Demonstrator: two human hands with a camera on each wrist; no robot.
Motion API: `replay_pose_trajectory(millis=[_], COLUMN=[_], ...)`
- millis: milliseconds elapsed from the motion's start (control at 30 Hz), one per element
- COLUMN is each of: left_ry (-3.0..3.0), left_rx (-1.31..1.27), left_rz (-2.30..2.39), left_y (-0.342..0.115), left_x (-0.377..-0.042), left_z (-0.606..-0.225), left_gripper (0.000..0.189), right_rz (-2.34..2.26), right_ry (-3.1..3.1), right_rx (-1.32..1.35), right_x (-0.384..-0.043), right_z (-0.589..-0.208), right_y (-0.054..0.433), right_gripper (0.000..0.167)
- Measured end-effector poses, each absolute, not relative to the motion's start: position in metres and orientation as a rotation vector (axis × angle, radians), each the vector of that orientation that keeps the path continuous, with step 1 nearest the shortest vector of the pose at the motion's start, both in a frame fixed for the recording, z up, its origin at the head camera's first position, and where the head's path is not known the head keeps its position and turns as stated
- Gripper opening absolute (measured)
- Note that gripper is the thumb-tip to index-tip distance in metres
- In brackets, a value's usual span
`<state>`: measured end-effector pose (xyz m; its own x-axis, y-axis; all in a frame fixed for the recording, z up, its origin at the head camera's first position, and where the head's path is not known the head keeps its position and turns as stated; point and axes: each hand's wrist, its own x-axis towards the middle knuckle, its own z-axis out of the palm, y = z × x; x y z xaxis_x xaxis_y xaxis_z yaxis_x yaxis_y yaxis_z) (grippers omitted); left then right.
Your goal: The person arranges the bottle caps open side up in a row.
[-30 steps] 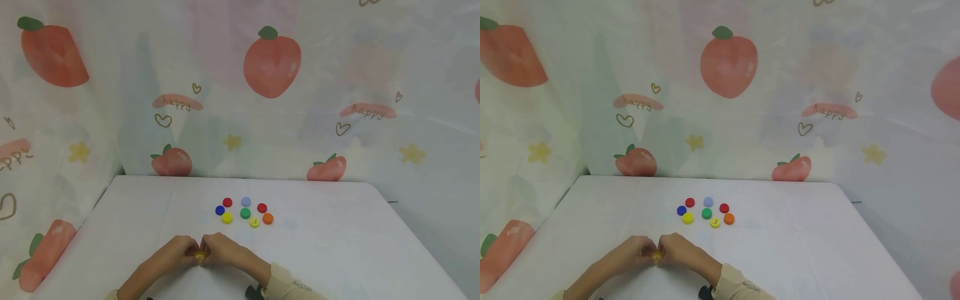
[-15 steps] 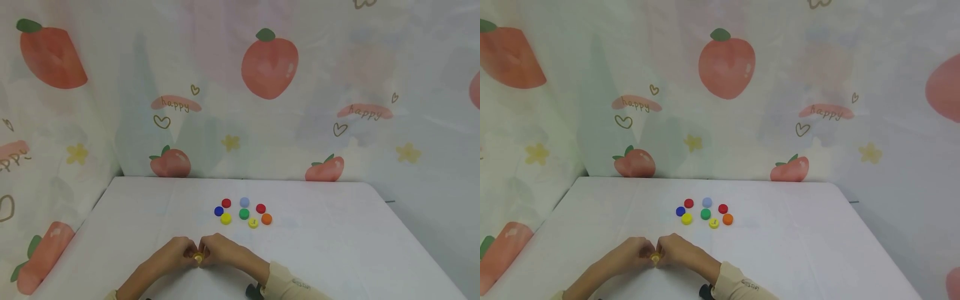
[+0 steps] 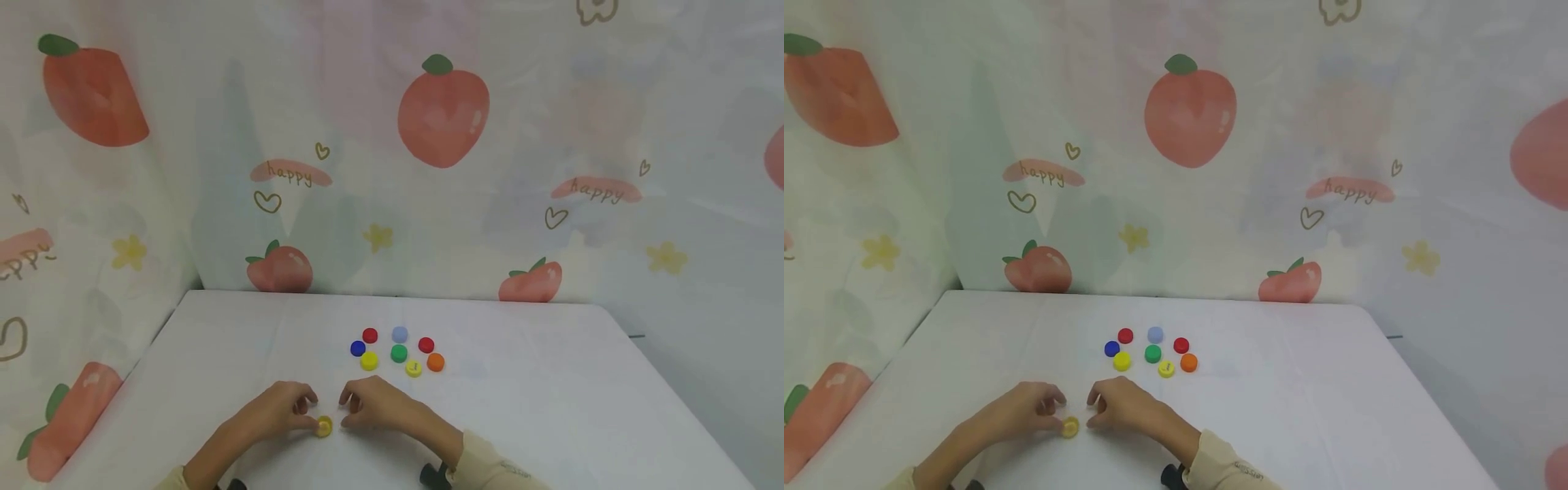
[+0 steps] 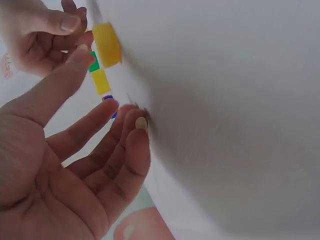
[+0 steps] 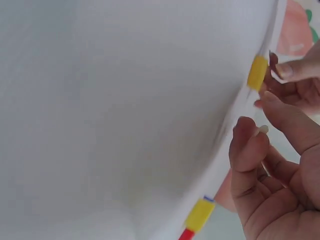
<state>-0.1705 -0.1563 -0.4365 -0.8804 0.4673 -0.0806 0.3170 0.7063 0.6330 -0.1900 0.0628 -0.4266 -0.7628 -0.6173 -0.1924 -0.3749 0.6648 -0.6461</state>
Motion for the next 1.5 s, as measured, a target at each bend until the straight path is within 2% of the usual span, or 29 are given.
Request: replay_pose_trajectory(millis=[233, 600, 1000, 1500], left_ry=[2.819, 2.969, 2.929, 2.856], left_rx=[0.554, 0.422, 0.374, 0.317], left_rz=[0.929, 0.97, 0.941, 0.952], left_y=[-0.151, -0.13, -0.108, -0.087], left_x=[-0.179, -0.192, -0.217, -0.235], left_z=[-0.432, -0.416, -0.418, -0.428], left_gripper=[0.022, 0.035, 0.033, 0.025], right_rz=[-0.842, -0.906, -0.988, -0.815], right_ry=[2.576, 2.754, 2.817, 2.863], right_rx=[-0.764, -0.674, -0.683, -0.504], right_x=[-0.199, -0.216, -0.232, -0.245], right_z=[-0.417, -0.407, -0.415, -0.426], right_y=[0.088, 0.116, 0.113, 0.096], right_gripper=[0.026, 0.027, 0.028, 0.03])
